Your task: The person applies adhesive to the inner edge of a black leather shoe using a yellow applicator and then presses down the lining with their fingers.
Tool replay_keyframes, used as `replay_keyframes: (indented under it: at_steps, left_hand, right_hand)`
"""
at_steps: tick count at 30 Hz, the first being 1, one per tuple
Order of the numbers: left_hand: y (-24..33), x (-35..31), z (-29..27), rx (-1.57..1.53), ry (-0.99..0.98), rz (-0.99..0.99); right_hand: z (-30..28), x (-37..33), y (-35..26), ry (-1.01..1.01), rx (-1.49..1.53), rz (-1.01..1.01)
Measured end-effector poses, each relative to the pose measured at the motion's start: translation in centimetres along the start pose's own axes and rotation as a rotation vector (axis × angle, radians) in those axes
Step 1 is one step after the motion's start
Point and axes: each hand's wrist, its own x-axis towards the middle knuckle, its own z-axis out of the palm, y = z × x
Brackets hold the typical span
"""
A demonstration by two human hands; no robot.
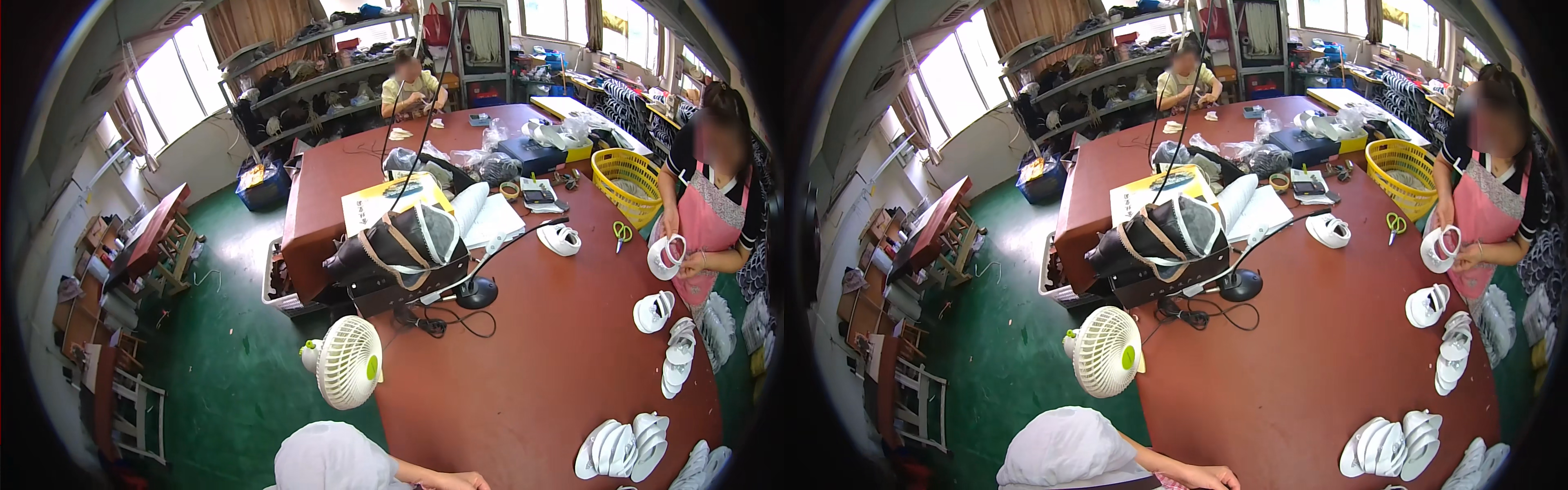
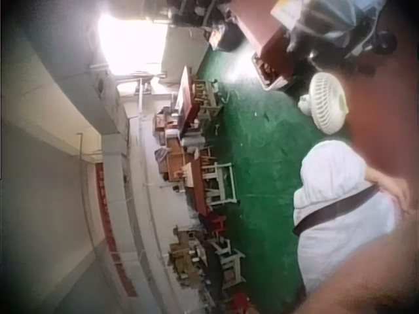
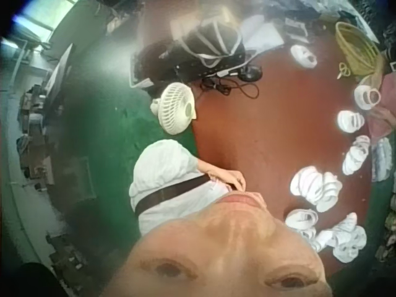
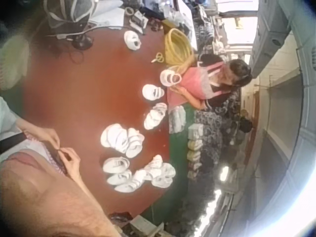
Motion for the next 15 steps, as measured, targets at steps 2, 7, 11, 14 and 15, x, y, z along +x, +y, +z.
replay_keyframes:
  at_steps: [2, 7, 11, 14, 15]
  left_hand:
    - [-0.3, 0.1, -0.4, -0.029, 0.026, -0.009]
    - [-2.2, 0.2, -1.7, -0.023, 0.159, -0.004]
    - [-2.3, 0.6, -2.2, -0.014, 0.156, 0.123]
    - [-2.0, 0.7, -1.8, 0.014, 0.136, 0.259]
    - [-1.6, 0.7, -1.9, 0.14, 0.172, 0.317]
  right_hand:
    - [0.3, 0.8, -1.6, 0.045, -0.065, 0.048]
    - [0.0, 2.8, 1.3, -0.018, -0.13, -0.082]
    - [-1.8, 3.9, 3.5, -0.227, -0.106, -0.008]
    - [-0.3, 4.0, 0.3, -0.027, 0.014, 0.002]
    - [0.1, 3.9, -0.3, 0.05, 0.052, 0.005]
